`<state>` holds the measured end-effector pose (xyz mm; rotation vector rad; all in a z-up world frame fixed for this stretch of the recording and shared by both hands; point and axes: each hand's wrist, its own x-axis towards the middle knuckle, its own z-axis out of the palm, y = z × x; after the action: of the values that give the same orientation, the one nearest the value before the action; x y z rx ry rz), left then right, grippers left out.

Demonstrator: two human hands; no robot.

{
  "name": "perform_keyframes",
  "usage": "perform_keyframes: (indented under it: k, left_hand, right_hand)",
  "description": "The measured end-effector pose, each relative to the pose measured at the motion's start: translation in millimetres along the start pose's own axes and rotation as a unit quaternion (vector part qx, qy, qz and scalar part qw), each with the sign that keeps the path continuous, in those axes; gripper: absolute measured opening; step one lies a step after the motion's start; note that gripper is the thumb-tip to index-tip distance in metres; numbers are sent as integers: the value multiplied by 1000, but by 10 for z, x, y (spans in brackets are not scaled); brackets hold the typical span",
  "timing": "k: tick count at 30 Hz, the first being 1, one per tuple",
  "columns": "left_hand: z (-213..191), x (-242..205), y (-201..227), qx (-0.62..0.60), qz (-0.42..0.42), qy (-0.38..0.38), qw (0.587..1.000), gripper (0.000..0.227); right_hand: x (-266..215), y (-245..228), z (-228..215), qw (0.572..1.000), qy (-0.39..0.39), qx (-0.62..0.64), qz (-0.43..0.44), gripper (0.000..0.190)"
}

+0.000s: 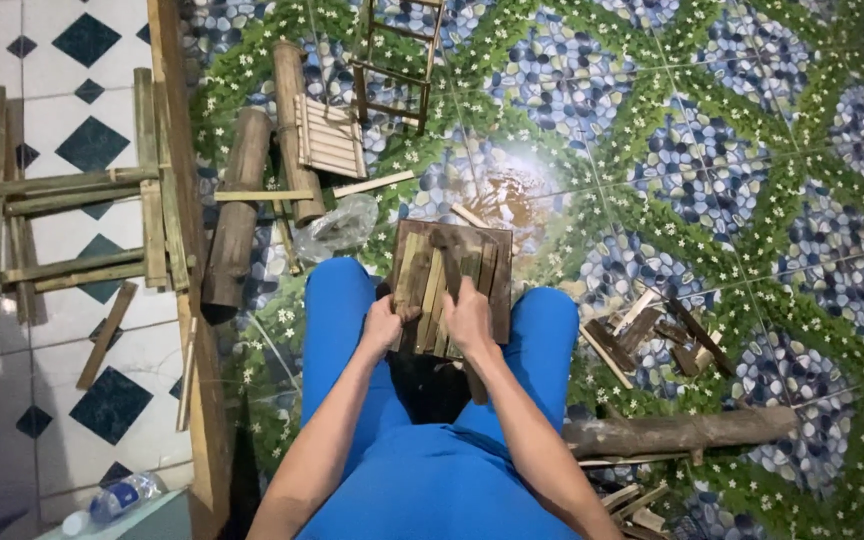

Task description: The person assembles a small structure from bamboo slats by hammering nails into them and aligning the pieces by hand while sitting on the floor.

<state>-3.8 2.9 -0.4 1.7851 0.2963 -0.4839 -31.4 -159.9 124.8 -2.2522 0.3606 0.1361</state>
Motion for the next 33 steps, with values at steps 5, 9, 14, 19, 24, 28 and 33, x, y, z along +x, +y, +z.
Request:
perform_keyframes:
  k: [5, 9, 14, 19, 24, 28, 33]
  left_hand:
    - [0, 12, 82, 20, -16, -6, 1000, 43]
    - [2, 3, -18, 19, -6, -4, 1000, 37]
    - [30, 39, 55, 11, 6, 5, 1000, 41]
    - [-9, -114, 245, 31, 17, 16, 999, 31]
    - [11, -138, 157, 5, 20, 0, 1000, 26]
    - [-76, -169, 229, 7, 11, -12, 1000, 29]
    - [-32, -57, 125, -9, 3, -5, 1000, 32]
  right_hand:
    - [220, 199, 216, 1000, -20, 4, 5, 30]
    - [150, 97, 161, 1000, -20, -5, 0, 28]
    - [129, -31, 108, 1000, -18, -8, -3, 26]
    - [184, -40, 135, 996, -75, -35, 36, 23]
    - [-273, 50, -41, 999, -31, -21, 24, 32]
    - [-385, 393, -113, 995, 0, -83, 54, 48]
    - [-473, 575, -177, 996, 25, -46, 67, 46]
